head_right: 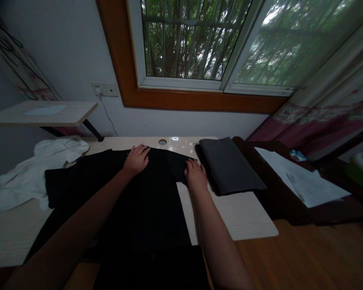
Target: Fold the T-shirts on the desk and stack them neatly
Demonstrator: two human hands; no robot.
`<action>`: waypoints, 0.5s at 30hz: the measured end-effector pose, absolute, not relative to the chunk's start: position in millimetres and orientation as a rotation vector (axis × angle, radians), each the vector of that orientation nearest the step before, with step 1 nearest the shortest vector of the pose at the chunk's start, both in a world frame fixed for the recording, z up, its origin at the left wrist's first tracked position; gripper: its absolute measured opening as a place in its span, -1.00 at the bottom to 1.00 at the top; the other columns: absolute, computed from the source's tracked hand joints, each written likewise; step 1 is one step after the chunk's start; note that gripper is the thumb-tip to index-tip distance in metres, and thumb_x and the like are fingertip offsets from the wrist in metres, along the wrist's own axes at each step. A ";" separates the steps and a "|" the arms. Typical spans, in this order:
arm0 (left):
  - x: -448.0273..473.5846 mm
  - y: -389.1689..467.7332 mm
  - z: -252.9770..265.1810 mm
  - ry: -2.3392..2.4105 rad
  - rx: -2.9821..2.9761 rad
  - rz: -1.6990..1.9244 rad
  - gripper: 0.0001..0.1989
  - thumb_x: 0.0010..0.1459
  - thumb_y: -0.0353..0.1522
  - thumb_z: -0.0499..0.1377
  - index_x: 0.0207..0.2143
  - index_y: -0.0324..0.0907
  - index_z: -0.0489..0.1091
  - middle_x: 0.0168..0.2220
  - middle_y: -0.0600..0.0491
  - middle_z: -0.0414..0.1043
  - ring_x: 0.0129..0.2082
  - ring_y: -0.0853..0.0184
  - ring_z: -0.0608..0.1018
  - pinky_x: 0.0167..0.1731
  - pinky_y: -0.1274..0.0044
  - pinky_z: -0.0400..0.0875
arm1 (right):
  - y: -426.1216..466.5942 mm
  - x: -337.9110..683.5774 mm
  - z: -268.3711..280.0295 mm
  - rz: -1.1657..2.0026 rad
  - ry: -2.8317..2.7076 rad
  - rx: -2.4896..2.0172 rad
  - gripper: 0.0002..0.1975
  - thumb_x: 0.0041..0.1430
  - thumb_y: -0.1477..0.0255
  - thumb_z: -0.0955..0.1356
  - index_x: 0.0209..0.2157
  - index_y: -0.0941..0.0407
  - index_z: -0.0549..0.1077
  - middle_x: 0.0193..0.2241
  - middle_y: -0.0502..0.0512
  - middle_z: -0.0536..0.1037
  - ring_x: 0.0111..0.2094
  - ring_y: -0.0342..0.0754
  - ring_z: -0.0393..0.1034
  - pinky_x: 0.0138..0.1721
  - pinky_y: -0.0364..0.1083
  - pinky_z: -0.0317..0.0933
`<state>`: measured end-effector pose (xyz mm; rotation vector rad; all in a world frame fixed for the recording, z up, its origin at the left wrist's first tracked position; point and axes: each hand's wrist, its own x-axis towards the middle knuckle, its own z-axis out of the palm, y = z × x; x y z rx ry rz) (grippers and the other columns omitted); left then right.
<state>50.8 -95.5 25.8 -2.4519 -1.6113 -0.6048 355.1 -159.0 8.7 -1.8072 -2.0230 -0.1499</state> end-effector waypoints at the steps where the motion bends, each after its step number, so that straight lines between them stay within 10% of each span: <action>1: 58.3 -96.1 26.8 -1.574 -2.481 -0.596 -0.49 0.36 -0.30 -0.03 0.30 -0.16 0.31 0.34 -0.11 0.29 0.41 0.10 0.19 0.43 0.14 -0.08 | -157.3 356.9 6.9 -0.135 -2.018 -1.805 -0.63 0.35 0.48 0.23 0.14 0.05 0.44 0.26 0.20 0.43 0.33 0.20 0.21 0.28 0.30 0.05; 15: 68.6 -96.3 9.6 -1.913 -2.364 -0.468 -0.38 0.40 -0.12 -0.12 0.44 -0.06 0.06 0.49 -0.03 -0.09 0.47 0.04 0.05 0.38 0.00 -0.06 | -144.4 373.9 1.8 -0.193 -2.084 -1.855 -0.55 0.36 0.51 0.19 0.19 0.20 0.47 0.25 0.18 0.44 0.31 0.17 0.26 0.29 0.13 0.17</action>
